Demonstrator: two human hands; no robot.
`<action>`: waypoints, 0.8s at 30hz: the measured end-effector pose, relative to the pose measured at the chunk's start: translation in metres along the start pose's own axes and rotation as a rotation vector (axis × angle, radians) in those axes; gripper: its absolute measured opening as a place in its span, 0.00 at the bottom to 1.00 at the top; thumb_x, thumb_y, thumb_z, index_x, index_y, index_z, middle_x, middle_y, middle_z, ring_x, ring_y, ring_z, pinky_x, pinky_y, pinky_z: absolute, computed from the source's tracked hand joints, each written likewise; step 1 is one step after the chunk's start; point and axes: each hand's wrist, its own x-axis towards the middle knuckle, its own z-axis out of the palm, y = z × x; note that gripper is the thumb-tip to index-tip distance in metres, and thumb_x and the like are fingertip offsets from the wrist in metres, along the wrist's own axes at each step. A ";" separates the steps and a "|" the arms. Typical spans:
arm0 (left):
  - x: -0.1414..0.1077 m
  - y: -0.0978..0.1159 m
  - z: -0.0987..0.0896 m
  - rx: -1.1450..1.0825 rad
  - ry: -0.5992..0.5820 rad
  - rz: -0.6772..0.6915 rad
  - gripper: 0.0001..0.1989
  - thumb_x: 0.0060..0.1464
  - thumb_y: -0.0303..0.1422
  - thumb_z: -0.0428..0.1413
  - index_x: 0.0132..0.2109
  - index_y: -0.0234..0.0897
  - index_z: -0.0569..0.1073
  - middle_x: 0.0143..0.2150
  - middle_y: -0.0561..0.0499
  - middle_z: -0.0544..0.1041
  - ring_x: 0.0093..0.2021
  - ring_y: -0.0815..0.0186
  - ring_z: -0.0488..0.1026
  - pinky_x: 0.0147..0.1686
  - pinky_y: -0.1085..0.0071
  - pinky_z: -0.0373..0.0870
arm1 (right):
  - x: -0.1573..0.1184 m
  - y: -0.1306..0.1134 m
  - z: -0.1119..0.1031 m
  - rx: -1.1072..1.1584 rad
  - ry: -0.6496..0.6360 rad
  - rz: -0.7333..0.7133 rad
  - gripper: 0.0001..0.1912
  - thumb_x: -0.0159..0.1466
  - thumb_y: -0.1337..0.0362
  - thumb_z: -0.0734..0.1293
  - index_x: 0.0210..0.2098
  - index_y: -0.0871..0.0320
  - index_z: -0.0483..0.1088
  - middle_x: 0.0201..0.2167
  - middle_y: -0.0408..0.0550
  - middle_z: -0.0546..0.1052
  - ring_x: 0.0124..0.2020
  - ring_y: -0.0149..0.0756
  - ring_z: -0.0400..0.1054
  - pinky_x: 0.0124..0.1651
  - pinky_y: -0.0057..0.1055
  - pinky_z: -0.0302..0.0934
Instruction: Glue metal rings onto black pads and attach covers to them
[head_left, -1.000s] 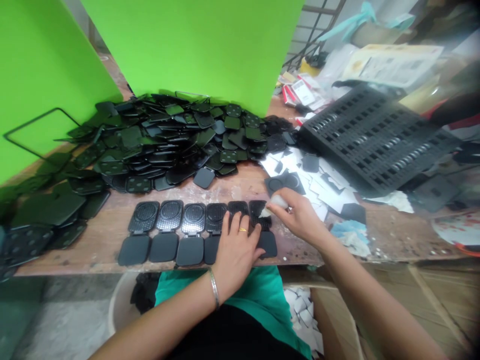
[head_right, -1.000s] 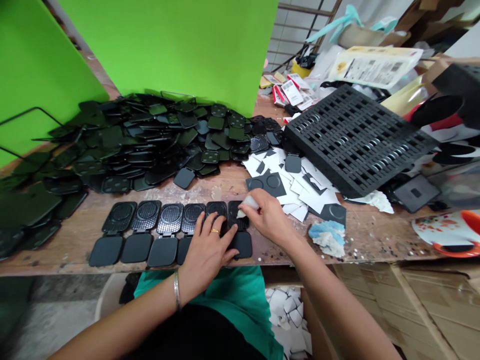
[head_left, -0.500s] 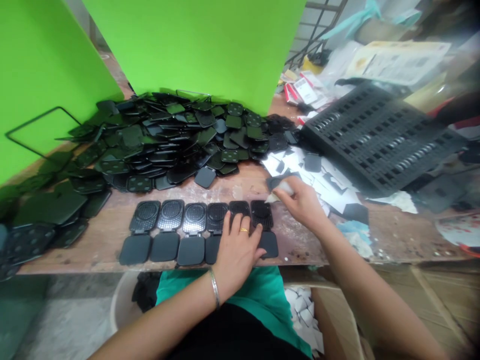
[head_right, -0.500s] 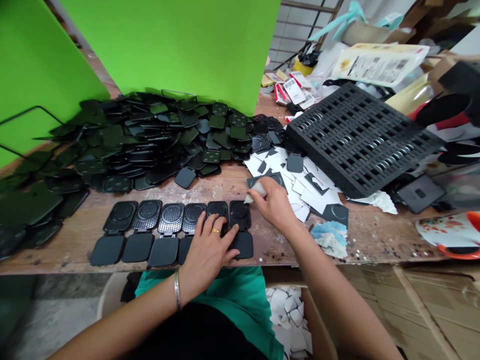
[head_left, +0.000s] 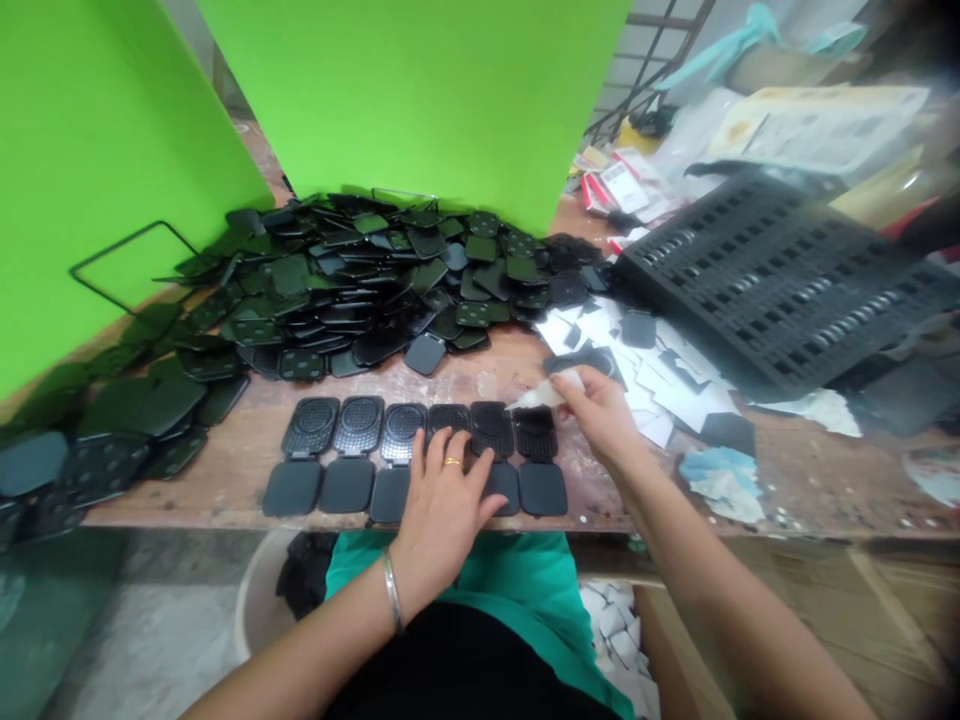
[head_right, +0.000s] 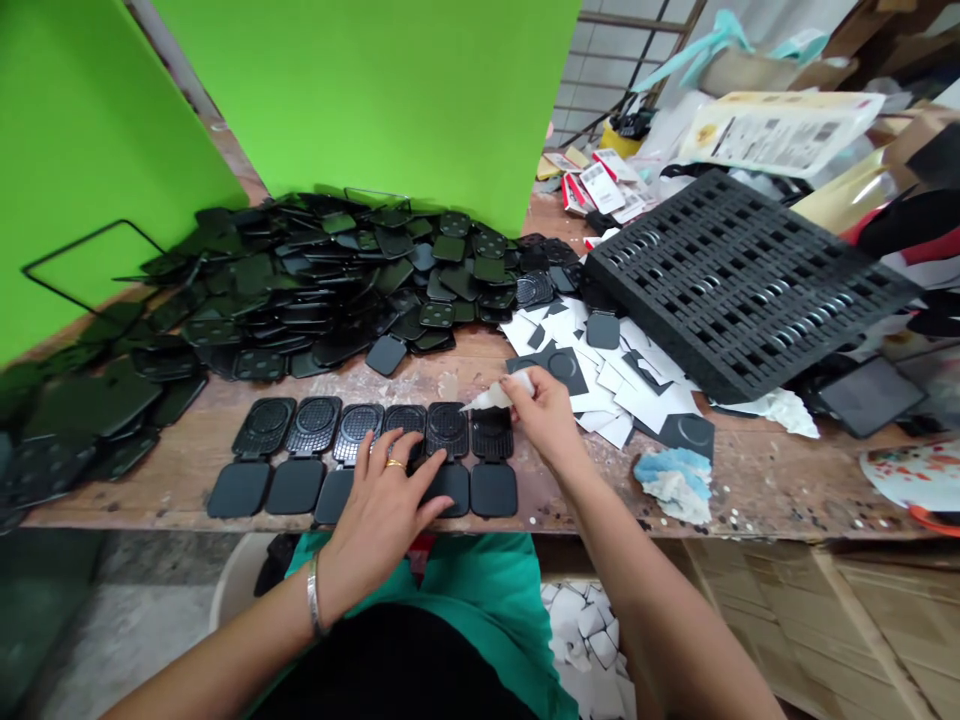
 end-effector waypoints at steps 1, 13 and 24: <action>-0.001 -0.001 0.001 0.001 -0.005 -0.002 0.24 0.57 0.42 0.60 0.59 0.39 0.72 0.59 0.38 0.67 0.63 0.43 0.60 0.65 0.39 0.52 | 0.001 -0.001 0.005 -0.034 -0.001 -0.020 0.17 0.56 0.48 0.69 0.27 0.56 0.67 0.17 0.39 0.68 0.19 0.31 0.60 0.23 0.29 0.54; -0.003 -0.005 0.004 0.010 -0.005 0.011 0.26 0.57 0.42 0.60 0.60 0.41 0.71 0.57 0.38 0.68 0.63 0.43 0.60 0.65 0.40 0.53 | 0.010 -0.012 0.028 -0.460 -0.007 -0.266 0.16 0.60 0.52 0.65 0.24 0.54 0.60 0.20 0.39 0.64 0.23 0.32 0.56 0.28 0.30 0.51; -0.003 -0.006 0.006 -0.022 -0.023 0.004 0.28 0.57 0.44 0.61 0.62 0.40 0.70 0.58 0.37 0.67 0.64 0.43 0.59 0.65 0.41 0.52 | -0.016 -0.038 0.020 -0.593 -0.204 -0.380 0.15 0.62 0.55 0.64 0.24 0.54 0.59 0.22 0.42 0.65 0.24 0.33 0.59 0.29 0.30 0.52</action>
